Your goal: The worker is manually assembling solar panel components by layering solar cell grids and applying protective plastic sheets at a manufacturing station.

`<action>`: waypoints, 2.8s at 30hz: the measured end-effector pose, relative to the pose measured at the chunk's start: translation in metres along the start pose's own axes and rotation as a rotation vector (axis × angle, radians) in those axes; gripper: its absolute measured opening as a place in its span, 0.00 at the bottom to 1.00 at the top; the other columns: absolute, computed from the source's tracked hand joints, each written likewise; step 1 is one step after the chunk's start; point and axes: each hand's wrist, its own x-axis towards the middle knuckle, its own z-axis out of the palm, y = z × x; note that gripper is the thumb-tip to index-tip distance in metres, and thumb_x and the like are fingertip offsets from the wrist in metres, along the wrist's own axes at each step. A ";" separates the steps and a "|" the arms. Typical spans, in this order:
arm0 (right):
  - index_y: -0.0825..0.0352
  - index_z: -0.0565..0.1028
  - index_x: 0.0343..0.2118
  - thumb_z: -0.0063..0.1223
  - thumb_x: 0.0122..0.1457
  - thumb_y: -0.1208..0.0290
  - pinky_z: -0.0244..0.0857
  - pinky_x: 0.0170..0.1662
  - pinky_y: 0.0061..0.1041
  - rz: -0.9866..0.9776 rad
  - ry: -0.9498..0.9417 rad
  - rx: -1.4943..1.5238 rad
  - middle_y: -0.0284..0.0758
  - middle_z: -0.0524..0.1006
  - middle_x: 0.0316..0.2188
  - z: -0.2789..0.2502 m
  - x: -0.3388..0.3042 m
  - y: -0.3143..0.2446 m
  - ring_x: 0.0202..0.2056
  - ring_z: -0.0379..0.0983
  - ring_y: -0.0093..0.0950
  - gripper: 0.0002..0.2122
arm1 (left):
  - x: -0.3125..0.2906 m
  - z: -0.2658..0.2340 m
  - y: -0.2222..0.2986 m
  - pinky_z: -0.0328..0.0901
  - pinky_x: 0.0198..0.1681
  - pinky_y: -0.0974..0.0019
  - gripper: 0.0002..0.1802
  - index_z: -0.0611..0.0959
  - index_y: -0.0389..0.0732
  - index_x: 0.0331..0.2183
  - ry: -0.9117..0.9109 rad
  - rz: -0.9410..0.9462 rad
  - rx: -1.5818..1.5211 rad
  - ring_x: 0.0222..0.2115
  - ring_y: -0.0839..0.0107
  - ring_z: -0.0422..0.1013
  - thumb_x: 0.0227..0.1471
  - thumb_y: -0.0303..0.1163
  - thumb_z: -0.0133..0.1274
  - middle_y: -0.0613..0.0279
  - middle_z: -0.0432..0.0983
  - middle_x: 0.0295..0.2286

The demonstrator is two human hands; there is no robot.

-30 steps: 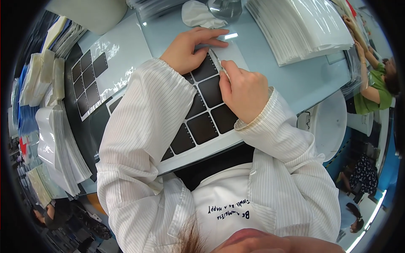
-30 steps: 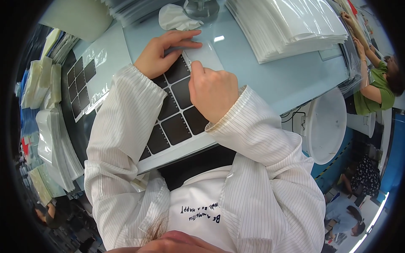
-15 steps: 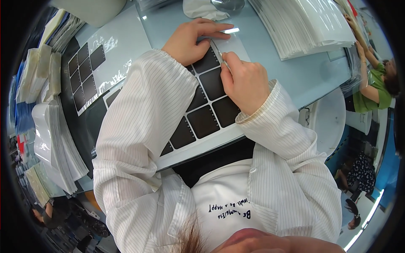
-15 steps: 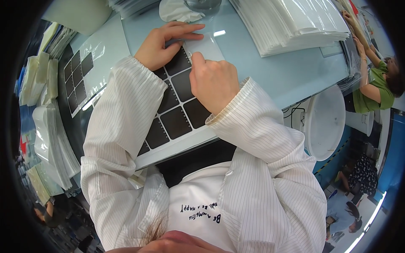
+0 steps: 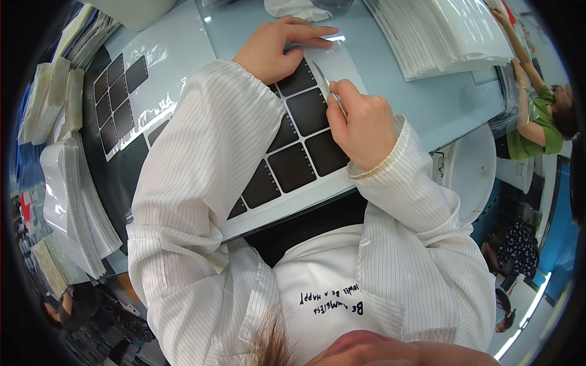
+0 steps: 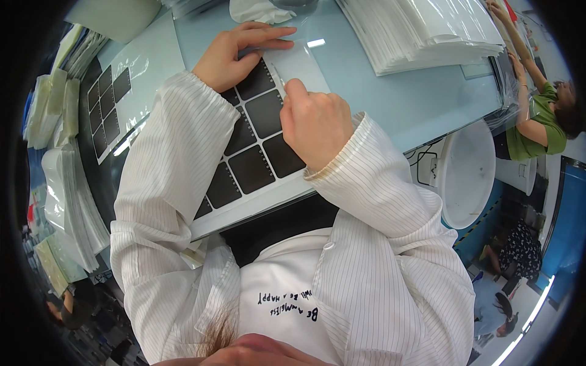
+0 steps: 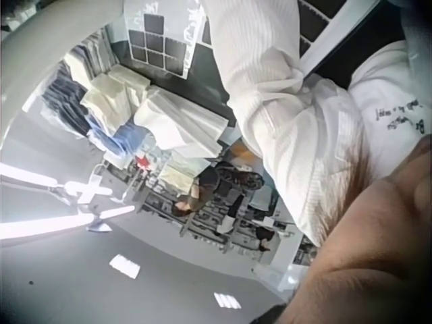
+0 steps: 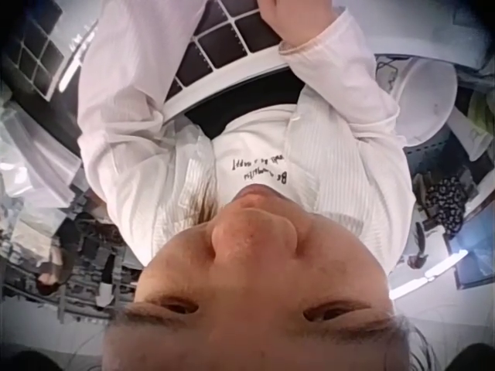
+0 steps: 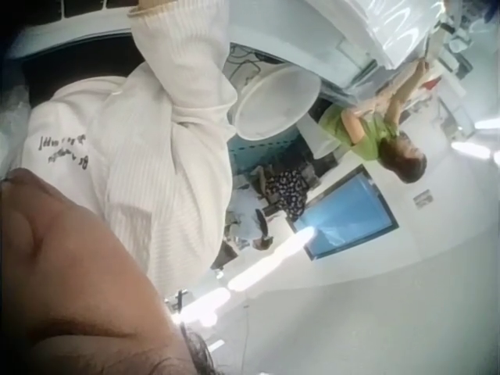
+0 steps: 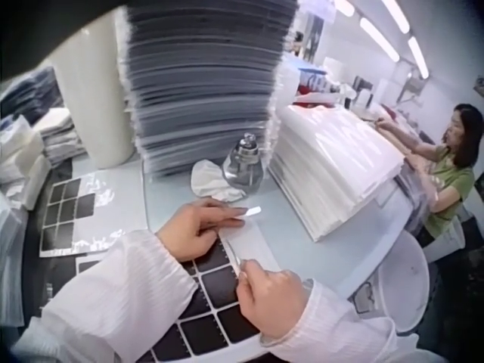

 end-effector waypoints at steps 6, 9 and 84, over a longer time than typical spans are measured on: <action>0.73 0.72 0.31 0.50 0.53 0.79 0.58 0.17 0.30 0.016 -0.018 0.012 0.42 0.69 0.11 -0.008 -0.017 -0.005 0.12 0.68 0.38 0.04 | -0.001 0.001 0.003 0.58 0.54 0.67 0.36 0.79 0.50 0.49 0.003 -0.023 0.020 0.46 0.65 0.66 0.37 0.15 0.39 0.63 0.79 0.40; 0.74 0.72 0.31 0.50 0.53 0.80 0.57 0.16 0.29 0.023 -0.031 0.029 0.42 0.69 0.10 -0.013 -0.025 -0.008 0.11 0.67 0.36 0.04 | -0.001 0.001 0.004 0.58 0.54 0.67 0.35 0.80 0.49 0.48 0.011 -0.007 0.031 0.46 0.64 0.66 0.37 0.15 0.38 0.61 0.78 0.40; 0.70 0.75 0.34 0.52 0.51 0.86 0.69 0.30 0.25 -0.580 -0.130 0.274 0.39 0.75 0.30 0.008 -0.052 -0.090 0.28 0.74 0.35 0.08 | -0.317 0.052 0.149 0.63 0.42 0.64 0.17 0.84 0.41 0.36 0.669 -0.241 0.867 0.38 0.62 0.70 0.37 0.25 0.62 0.62 0.78 0.38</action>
